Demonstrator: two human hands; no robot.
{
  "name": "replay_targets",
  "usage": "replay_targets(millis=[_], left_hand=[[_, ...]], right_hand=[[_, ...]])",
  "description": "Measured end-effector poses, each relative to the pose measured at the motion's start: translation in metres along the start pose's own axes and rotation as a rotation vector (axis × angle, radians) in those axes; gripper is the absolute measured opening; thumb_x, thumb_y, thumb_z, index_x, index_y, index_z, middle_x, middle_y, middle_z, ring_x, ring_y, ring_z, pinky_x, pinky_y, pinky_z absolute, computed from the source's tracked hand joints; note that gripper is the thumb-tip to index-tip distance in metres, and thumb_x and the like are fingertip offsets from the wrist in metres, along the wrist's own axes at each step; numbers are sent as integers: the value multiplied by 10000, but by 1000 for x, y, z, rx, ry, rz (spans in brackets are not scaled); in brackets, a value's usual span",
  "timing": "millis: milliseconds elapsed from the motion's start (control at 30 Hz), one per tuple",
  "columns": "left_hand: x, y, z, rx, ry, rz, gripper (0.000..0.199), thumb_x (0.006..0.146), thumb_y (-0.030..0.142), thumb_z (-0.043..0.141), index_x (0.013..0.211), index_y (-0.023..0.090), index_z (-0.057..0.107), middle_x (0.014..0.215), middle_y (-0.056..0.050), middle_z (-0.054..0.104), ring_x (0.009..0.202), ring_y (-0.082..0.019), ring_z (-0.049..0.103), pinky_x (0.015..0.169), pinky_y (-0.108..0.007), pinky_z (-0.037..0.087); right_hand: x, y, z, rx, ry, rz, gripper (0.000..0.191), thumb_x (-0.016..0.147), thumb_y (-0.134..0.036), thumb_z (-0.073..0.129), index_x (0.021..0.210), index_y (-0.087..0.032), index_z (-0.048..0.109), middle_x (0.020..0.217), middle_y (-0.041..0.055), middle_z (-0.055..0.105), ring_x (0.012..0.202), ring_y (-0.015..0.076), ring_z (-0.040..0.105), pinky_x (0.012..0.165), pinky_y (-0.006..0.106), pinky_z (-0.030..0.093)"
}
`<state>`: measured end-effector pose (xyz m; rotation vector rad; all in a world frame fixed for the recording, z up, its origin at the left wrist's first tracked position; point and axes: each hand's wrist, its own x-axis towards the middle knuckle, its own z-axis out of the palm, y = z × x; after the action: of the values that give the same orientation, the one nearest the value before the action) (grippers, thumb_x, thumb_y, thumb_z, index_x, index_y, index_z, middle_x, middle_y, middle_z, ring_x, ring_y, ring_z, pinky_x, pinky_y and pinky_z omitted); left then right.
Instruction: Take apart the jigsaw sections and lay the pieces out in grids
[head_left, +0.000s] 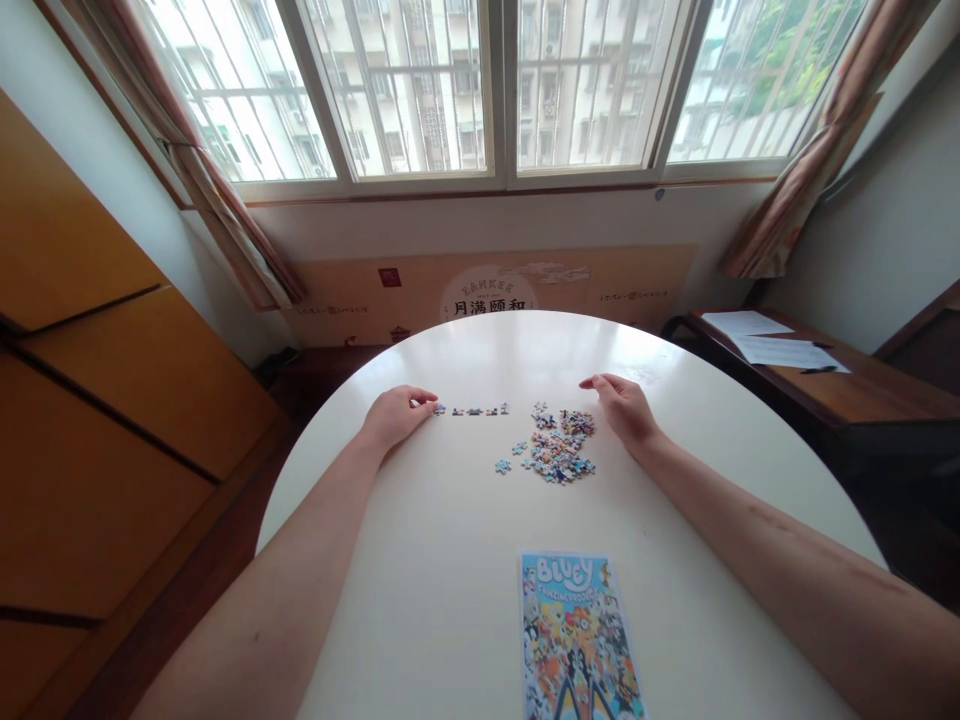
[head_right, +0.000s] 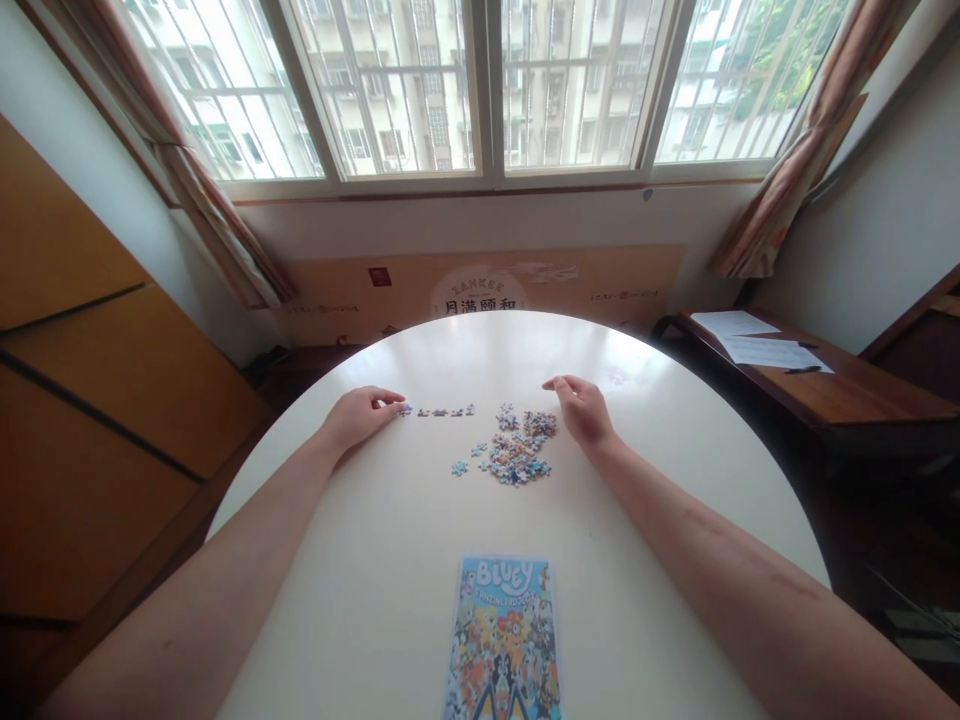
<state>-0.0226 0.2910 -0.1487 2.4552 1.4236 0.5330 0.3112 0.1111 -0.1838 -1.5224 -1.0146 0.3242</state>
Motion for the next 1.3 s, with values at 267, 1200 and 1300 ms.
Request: replay_targets(millis=[267, 1200, 1300], left_hand=[[-2, 0, 0, -12, -21, 80, 284, 824, 434, 609, 949, 262, 797, 1011, -22, 715, 841, -196, 643, 764, -276, 491], [-6, 4, -1, -45, 28, 5, 230, 818, 369, 636, 915, 238, 799, 859, -30, 739, 800, -206, 653, 769, -281, 503], [-6, 4, 1, -11, 14, 21, 233, 806, 409, 645, 894, 254, 796, 912, -30, 742, 840, -216, 657, 759, -282, 497]], right_hand=[[-1, 1, 0, -37, 1, -25, 370, 865, -462, 498, 817, -201, 757, 946, 69, 763, 989, 260, 668, 961, 393, 450], [-7, -4, 0, -129, -13, -77, 389, 876, -474, 484, 814, -204, 757, 939, 74, 761, 980, 268, 670, 925, 400, 476], [-7, -5, 1, -162, -14, -104, 389, 879, -470, 479, 826, -206, 759, 944, 70, 758, 977, 264, 669, 912, 390, 478]])
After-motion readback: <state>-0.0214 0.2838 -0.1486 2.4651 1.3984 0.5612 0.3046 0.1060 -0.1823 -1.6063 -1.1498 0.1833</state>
